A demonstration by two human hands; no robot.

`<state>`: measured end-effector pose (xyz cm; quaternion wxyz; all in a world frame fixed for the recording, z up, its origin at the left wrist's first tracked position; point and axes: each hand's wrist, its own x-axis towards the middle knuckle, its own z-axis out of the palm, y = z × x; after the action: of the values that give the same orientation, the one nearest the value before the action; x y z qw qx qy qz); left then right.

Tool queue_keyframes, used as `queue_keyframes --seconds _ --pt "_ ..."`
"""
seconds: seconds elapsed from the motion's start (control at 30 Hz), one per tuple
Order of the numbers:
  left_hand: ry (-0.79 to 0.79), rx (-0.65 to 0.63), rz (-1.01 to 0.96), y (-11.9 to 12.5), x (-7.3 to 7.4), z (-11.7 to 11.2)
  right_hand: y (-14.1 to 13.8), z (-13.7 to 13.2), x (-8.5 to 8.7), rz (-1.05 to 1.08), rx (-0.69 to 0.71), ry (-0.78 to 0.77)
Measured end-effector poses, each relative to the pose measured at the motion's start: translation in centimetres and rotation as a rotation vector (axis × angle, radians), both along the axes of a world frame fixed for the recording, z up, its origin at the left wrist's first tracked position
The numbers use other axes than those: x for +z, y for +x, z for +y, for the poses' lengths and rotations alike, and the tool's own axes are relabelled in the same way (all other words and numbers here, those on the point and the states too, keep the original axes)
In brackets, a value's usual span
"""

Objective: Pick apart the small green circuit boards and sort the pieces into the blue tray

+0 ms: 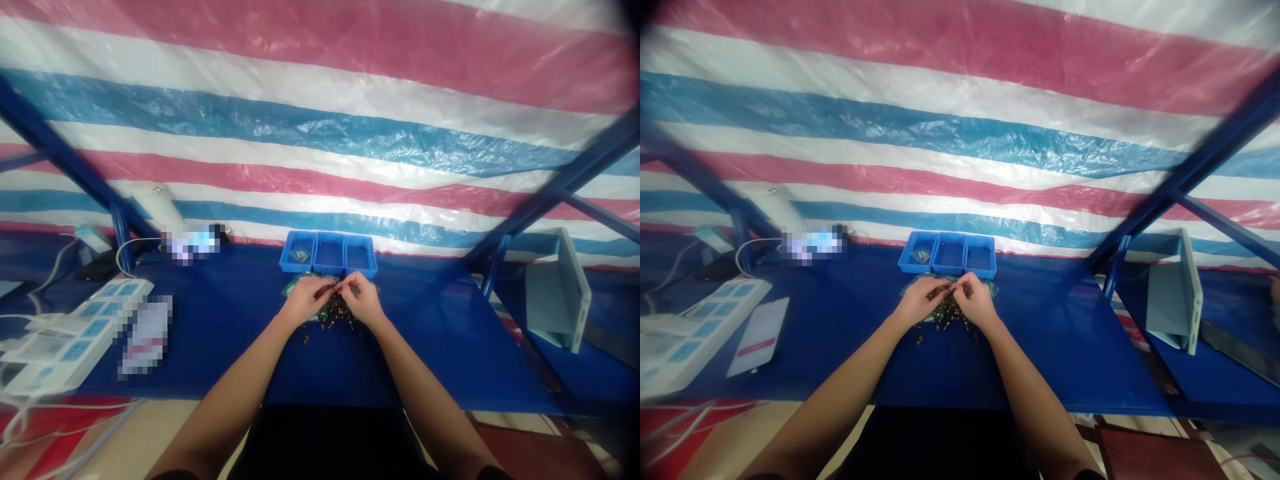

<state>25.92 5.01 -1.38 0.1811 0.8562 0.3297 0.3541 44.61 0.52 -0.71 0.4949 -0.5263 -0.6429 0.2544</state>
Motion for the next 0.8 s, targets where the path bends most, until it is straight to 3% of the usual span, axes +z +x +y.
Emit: queue_keyframes --seconds 0.33,0.5,0.8 --pt "-0.01 0.032 -0.026 0.3 -0.1 -0.11 0.1 0.47 -0.41 -0.194 0.047 0.087" --pt "-0.013 0.064 -0.021 0.18 -0.17 0.0 0.03 0.55 -0.8 -0.107 0.01 0.044" --pt "-0.015 0.067 -0.044 0.04 -0.15 0.01 0.03 0.52 -0.45 -0.151 0.057 0.105"
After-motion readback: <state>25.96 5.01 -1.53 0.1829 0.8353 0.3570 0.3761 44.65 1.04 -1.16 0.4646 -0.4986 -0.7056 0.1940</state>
